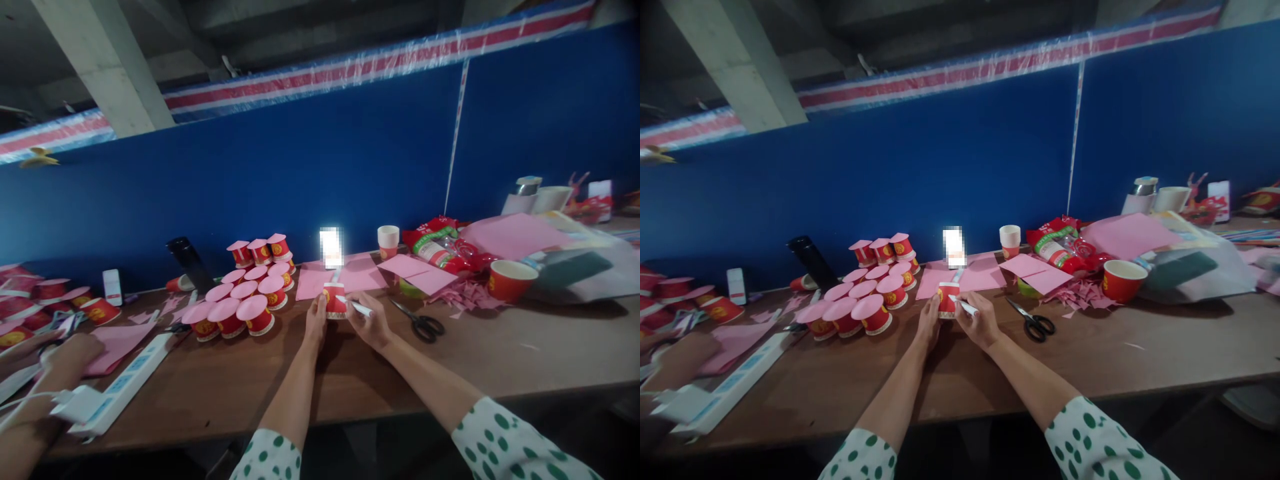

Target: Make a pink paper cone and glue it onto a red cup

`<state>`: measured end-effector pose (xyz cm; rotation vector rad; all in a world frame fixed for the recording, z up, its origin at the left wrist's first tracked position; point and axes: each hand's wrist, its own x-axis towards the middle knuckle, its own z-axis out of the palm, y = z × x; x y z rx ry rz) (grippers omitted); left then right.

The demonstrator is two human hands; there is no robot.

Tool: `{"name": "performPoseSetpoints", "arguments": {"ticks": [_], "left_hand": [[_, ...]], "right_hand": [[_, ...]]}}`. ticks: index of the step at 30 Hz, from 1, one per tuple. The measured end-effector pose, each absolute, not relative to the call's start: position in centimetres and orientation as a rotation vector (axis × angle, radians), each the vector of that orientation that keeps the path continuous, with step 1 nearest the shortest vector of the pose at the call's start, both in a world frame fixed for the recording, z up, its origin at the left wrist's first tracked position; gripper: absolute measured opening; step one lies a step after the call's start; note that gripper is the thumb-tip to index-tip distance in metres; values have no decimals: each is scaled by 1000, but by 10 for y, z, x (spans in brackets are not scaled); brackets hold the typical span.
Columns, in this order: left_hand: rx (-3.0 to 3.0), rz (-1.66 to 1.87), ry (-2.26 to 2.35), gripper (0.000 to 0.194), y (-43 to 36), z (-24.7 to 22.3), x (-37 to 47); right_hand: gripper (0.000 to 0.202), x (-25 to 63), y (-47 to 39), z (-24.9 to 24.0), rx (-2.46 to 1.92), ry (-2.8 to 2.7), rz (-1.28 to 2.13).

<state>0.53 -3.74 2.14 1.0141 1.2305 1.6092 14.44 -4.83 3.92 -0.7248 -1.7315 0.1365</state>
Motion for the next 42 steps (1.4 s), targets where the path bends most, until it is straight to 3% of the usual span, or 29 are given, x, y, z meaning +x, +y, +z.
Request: {"name": "performPoseSetpoints", "arguments": {"ticks": [27, 42], "left_hand": [[1161, 1591, 1308, 52, -35, 15, 6], [1140, 1609, 1266, 46, -38, 18, 7]], "right_hand": [[12, 143, -50, 39, -767, -1752, 122], [13, 144, -50, 40, -768, -1754, 124]]}}
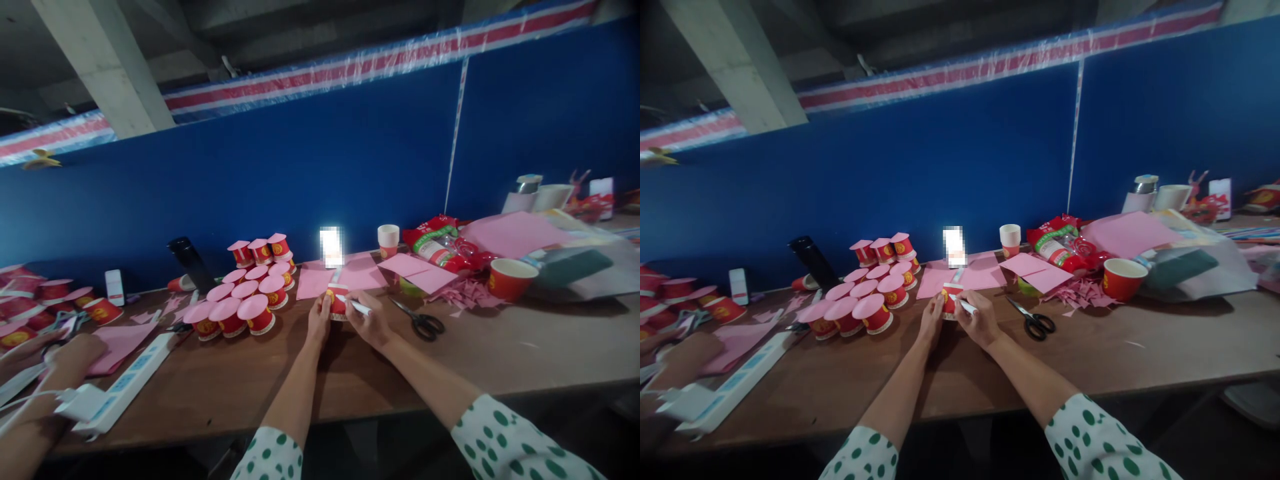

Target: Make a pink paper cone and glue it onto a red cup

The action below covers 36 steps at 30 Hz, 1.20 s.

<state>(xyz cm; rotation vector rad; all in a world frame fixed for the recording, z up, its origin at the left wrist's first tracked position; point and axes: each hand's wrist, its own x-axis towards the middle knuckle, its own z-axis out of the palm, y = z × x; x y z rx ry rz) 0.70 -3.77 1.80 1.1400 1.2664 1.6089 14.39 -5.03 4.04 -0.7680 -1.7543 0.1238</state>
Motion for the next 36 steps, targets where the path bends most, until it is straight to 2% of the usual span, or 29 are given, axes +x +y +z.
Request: {"name": "performPoseSetpoints", "arguments": {"ticks": [19, 36], "left_hand": [[1089, 1612, 1276, 51, -35, 15, 7], [951, 1602, 1221, 44, -32, 14, 2]], "right_hand": [[13, 145, -51, 42, -767, -1762, 119], [13, 145, -52, 43, -780, -1772, 127]]}}
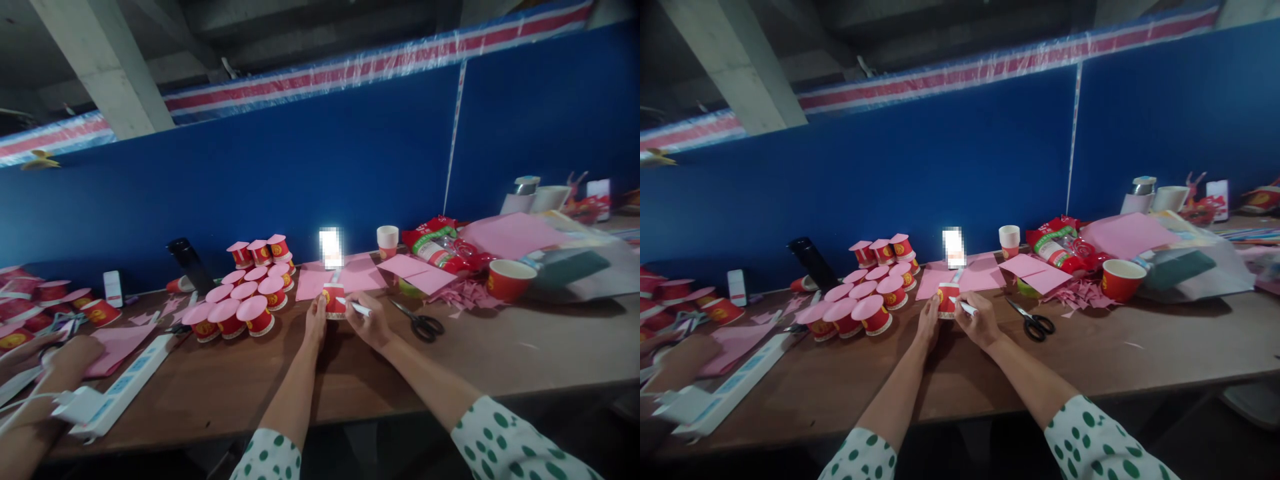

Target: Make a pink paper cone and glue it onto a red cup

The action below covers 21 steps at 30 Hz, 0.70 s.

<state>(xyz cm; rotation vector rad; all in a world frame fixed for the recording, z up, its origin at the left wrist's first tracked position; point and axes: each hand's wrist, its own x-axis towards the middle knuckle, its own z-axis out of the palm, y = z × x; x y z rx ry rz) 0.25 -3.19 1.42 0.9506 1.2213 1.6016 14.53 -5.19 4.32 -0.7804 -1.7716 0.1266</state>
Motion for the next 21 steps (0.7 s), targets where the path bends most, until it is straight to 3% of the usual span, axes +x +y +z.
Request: {"name": "performPoseSetpoints", "arguments": {"ticks": [12, 17, 21], "left_hand": [[944, 1581, 1251, 47, -33, 17, 2], [831, 1610, 1125, 45, -36, 18, 3], [779, 1662, 963, 41, -38, 20, 2]], "right_hand": [[13, 145, -50, 39, -768, -1737, 200], [17, 147, -43, 40, -850, -1449, 382], [21, 152, -33, 37, -940, -1464, 328]]}}
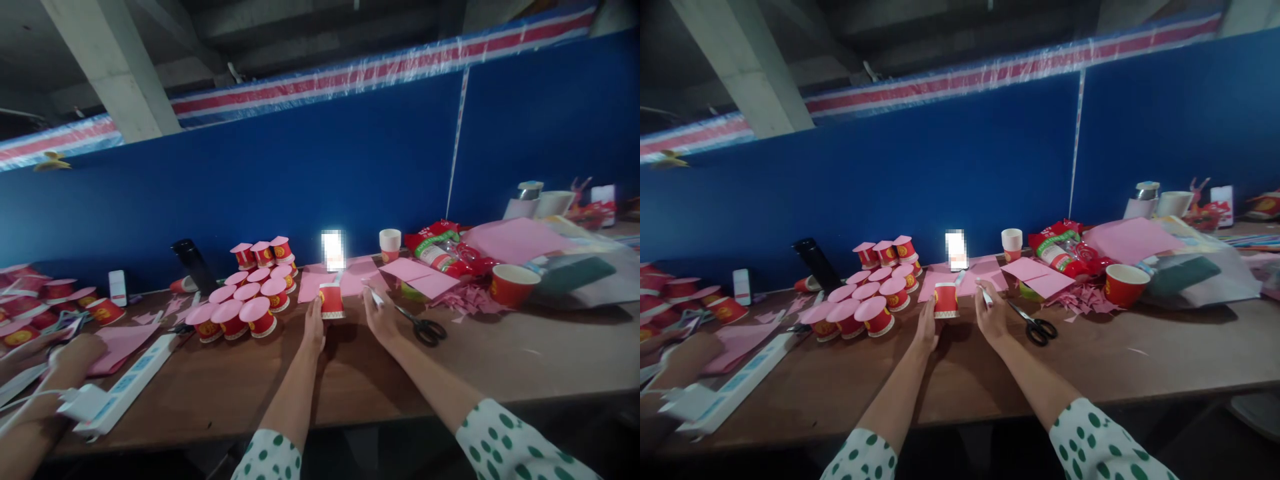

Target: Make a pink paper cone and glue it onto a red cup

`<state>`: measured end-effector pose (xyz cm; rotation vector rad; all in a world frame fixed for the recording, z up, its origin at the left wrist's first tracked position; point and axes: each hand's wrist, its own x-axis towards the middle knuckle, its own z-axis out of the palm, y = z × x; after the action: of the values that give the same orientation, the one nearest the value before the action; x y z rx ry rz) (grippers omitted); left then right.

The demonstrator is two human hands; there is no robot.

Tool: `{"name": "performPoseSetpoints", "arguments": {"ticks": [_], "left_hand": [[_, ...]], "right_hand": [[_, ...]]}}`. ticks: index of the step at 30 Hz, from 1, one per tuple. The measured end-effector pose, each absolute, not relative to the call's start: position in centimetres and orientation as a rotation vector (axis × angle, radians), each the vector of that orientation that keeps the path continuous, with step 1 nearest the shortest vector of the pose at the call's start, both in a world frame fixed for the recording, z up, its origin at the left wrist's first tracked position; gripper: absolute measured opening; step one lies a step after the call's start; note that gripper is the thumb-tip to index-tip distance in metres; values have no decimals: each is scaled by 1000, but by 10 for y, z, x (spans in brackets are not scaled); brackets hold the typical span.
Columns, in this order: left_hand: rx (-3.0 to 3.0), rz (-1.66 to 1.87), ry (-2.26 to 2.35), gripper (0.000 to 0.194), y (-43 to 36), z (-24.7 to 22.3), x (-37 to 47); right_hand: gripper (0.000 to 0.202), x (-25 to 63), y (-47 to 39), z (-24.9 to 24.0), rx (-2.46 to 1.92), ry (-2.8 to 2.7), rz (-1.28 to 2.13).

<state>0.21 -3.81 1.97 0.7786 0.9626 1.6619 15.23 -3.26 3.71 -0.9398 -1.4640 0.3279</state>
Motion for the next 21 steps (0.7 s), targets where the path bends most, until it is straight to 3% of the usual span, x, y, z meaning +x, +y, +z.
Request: {"name": "performPoseSetpoints", "arguments": {"ticks": [9, 15, 21], "left_hand": [[717, 1647, 813, 38, -40, 22, 1], [707, 1643, 798, 37, -43, 26, 0], [658, 1617, 761, 38, -42, 27, -1]], "right_hand": [[36, 144, -25, 10, -1232, -1917, 82], [54, 140, -26, 15, -1378, -2087, 20], [58, 135, -29, 19, -1437, -2231, -37]]}}
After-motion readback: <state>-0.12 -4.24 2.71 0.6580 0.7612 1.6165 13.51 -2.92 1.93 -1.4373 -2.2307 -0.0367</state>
